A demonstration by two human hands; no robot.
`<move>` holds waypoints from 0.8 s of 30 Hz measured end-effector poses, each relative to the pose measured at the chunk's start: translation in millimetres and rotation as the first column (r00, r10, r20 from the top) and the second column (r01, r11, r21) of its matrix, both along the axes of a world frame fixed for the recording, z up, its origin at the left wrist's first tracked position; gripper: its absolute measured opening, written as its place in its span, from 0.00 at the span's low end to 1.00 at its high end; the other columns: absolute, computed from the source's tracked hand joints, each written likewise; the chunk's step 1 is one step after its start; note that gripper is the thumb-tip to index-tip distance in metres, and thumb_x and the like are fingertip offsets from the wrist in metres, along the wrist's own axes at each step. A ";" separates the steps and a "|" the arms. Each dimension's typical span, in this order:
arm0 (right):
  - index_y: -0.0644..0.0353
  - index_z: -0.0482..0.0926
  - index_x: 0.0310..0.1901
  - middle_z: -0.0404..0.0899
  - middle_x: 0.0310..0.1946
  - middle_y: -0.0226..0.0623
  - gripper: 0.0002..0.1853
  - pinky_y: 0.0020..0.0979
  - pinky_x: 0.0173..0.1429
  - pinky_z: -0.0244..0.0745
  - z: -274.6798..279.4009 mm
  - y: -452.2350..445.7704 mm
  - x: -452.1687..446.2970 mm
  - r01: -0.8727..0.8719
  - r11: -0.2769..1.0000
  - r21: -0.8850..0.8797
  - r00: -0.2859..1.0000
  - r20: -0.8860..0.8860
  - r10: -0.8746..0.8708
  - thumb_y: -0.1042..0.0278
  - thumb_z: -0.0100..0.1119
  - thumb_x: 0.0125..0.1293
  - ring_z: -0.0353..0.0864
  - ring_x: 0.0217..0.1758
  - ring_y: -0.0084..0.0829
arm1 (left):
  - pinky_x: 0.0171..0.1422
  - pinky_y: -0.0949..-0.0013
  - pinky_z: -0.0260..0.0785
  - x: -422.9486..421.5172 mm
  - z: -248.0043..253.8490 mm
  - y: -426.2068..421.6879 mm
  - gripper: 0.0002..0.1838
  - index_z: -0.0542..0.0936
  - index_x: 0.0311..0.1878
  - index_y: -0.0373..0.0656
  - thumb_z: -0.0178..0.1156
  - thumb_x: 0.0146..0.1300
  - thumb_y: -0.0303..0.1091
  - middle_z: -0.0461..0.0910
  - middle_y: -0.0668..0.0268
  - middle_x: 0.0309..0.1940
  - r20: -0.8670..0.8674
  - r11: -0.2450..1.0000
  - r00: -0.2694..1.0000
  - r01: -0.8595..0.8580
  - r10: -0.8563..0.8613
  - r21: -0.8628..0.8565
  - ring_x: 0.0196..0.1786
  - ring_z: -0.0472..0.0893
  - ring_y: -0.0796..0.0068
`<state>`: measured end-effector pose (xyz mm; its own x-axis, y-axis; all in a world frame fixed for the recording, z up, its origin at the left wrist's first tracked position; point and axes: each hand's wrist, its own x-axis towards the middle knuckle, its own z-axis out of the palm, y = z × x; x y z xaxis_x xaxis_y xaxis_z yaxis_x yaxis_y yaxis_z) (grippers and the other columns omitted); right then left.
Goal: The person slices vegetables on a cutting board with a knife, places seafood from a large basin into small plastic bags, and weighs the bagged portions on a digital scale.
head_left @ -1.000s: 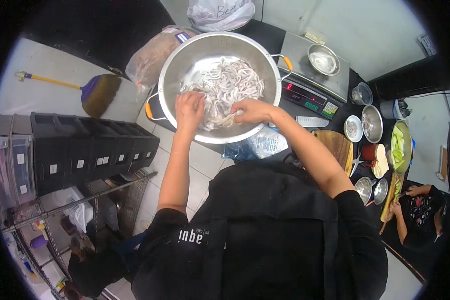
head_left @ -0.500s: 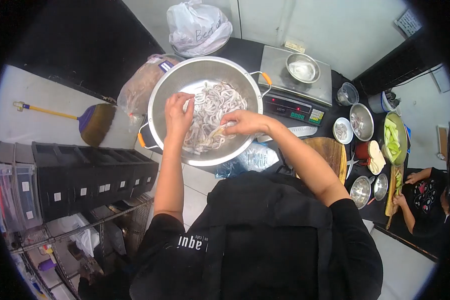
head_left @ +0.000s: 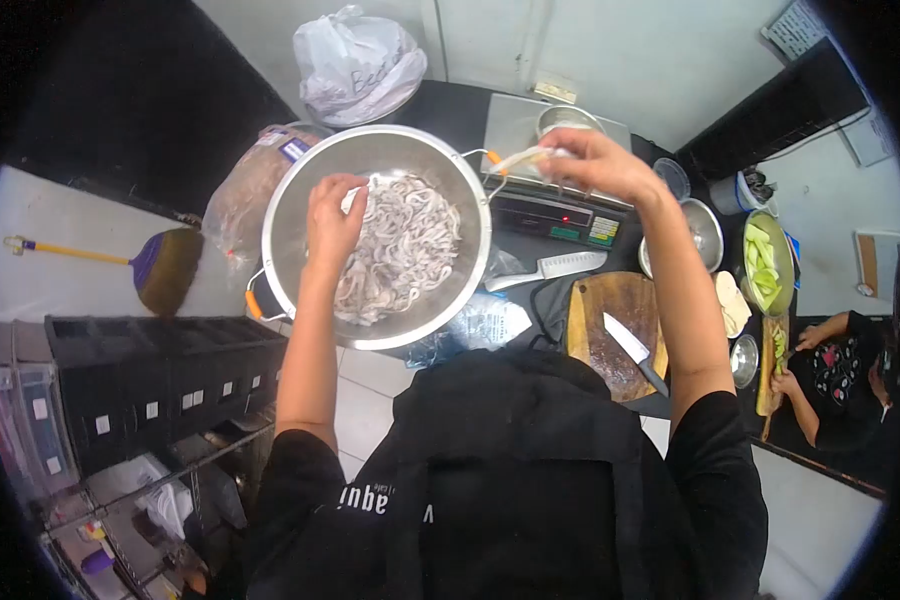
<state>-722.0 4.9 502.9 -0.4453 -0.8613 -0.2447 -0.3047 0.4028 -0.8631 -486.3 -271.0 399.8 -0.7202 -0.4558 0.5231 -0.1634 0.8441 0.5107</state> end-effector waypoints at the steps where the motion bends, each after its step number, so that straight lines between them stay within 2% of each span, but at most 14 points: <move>1: 0.55 0.78 0.42 0.73 0.24 0.22 0.13 0.18 0.25 0.58 3.8 6.5 -11.4 0.037 0.999 -0.007 0.999 -0.023 -0.037 0.59 0.61 0.59 0.63 0.22 0.13 | 0.54 0.61 0.66 -12.7 4.9 1.8 0.07 0.83 0.39 0.44 0.62 0.56 0.30 0.79 0.60 0.41 -0.010 0.999 0.999 0.034 -0.034 0.015 0.47 0.75 0.58; 3: 0.56 0.78 0.41 0.71 0.22 0.21 0.12 0.19 0.24 0.56 9.1 22.6 -29.9 0.120 0.993 0.024 0.992 -0.046 -0.118 0.59 0.61 0.60 0.63 0.21 0.13 | 0.55 0.62 0.66 -45.3 6.5 13.0 0.08 0.82 0.40 0.43 0.62 0.57 0.30 0.79 0.59 0.41 -0.019 0.996 0.996 0.083 -0.083 0.042 0.49 0.75 0.57; 5: 0.56 0.77 0.46 0.74 0.23 0.26 0.17 0.22 0.22 0.59 1.9 31.2 -55.9 0.204 0.977 0.058 0.974 -0.111 -0.197 0.56 0.62 0.59 0.65 0.20 0.16 | 0.56 0.61 0.67 -84.0 -1.5 23.7 0.09 0.82 0.41 0.43 0.62 0.56 0.31 0.78 0.58 0.41 -0.063 0.958 0.962 0.271 -0.266 0.091 0.50 0.75 0.56; 7: 0.58 0.77 0.46 0.74 0.23 0.27 0.18 0.23 0.19 0.59 -10.5 33.6 -74.9 0.225 0.972 0.062 0.969 -0.114 -0.218 0.55 0.62 0.59 0.65 0.19 0.18 | 0.57 0.62 0.67 -126.0 -11.6 42.2 0.10 0.82 0.42 0.43 0.62 0.57 0.32 0.78 0.58 0.44 -0.029 0.931 0.936 0.352 -0.350 0.096 0.50 0.77 0.58; 9: 0.58 0.77 0.46 0.75 0.23 0.28 0.19 0.24 0.18 0.60 -25.0 37.7 -92.7 0.298 0.952 0.065 0.953 -0.084 -0.292 0.55 0.62 0.58 0.65 0.18 0.18 | 0.58 0.60 0.67 -171.9 -31.7 58.0 0.10 0.83 0.42 0.44 0.62 0.57 0.34 0.77 0.56 0.47 0.029 0.899 0.914 0.392 -0.405 0.193 0.51 0.76 0.57; 13: 0.60 0.78 0.45 0.76 0.23 0.30 0.21 0.26 0.22 0.64 -43.6 40.2 -116.7 0.341 0.932 0.123 0.930 -0.190 -0.315 0.53 0.62 0.56 0.71 0.23 0.22 | 0.61 0.59 0.66 -248.3 -51.5 90.1 0.10 0.84 0.42 0.46 0.61 0.58 0.36 0.76 0.55 0.49 0.105 0.905 0.901 0.409 -0.421 0.113 0.55 0.75 0.56; 15: 0.60 0.79 0.44 0.77 0.24 0.30 0.20 0.27 0.23 0.65 -50.7 42.2 -127.8 0.366 0.918 0.150 0.916 -0.234 -0.327 0.54 0.62 0.54 0.73 0.25 0.23 | 0.64 0.58 0.65 -276.5 -58.8 101.1 0.11 0.85 0.42 0.47 0.59 0.58 0.36 0.76 0.53 0.51 0.278 0.870 0.847 0.488 -0.452 -0.070 0.60 0.71 0.53; 16: 0.61 0.79 0.43 0.78 0.24 0.30 0.19 0.26 0.24 0.64 -53.4 43.8 -132.4 0.362 0.917 0.170 0.920 -0.226 -0.321 0.55 0.61 0.56 0.72 0.24 0.22 | 0.62 0.56 0.66 -285.3 -60.5 109.9 0.10 0.85 0.40 0.47 0.59 0.57 0.32 0.73 0.56 0.55 0.357 0.865 0.846 0.474 -0.395 -0.166 0.60 0.70 0.55; 18: 0.63 0.80 0.40 0.78 0.24 0.31 0.17 0.25 0.29 0.65 -63.0 45.8 -143.0 0.350 0.917 0.193 0.927 -0.213 -0.309 0.57 0.60 0.57 0.72 0.26 0.21 | 0.62 0.55 0.66 -299.7 -65.2 120.2 0.11 0.84 0.42 0.47 0.58 0.56 0.31 0.72 0.56 0.55 0.403 0.852 0.823 0.497 -0.401 -0.165 0.60 0.69 0.55; 21: 0.63 0.81 0.36 0.78 0.23 0.31 0.17 0.25 0.26 0.65 -83.6 46.5 -160.9 0.365 0.911 0.193 0.924 -0.196 -0.329 0.56 0.61 0.56 0.72 0.24 0.22 | 0.62 0.55 0.66 -323.5 -74.8 128.5 0.16 0.82 0.48 0.46 0.57 0.55 0.28 0.71 0.54 0.56 0.478 0.849 0.784 0.511 -0.396 -0.136 0.60 0.70 0.55; 23: 0.63 0.82 0.35 0.77 0.22 0.31 0.17 0.26 0.25 0.65 -77.7 42.3 -162.8 0.373 0.897 0.235 0.925 -0.172 -0.340 0.55 0.61 0.55 0.72 0.23 0.23 | 0.62 0.55 0.66 -335.1 -83.7 129.9 0.19 0.80 0.52 0.46 0.57 0.55 0.27 0.70 0.53 0.56 0.518 0.856 0.763 0.506 -0.387 -0.106 0.60 0.70 0.54; 24: 0.63 0.82 0.33 0.76 0.21 0.31 0.17 0.27 0.23 0.65 -78.2 38.0 -163.9 0.369 0.890 0.269 0.928 -0.160 -0.336 0.54 0.62 0.55 0.71 0.21 0.23 | 0.61 0.56 0.67 -337.7 -87.7 129.5 0.22 0.78 0.55 0.45 0.58 0.53 0.27 0.70 0.52 0.55 0.447 0.861 0.771 0.508 -0.453 -0.005 0.57 0.72 0.52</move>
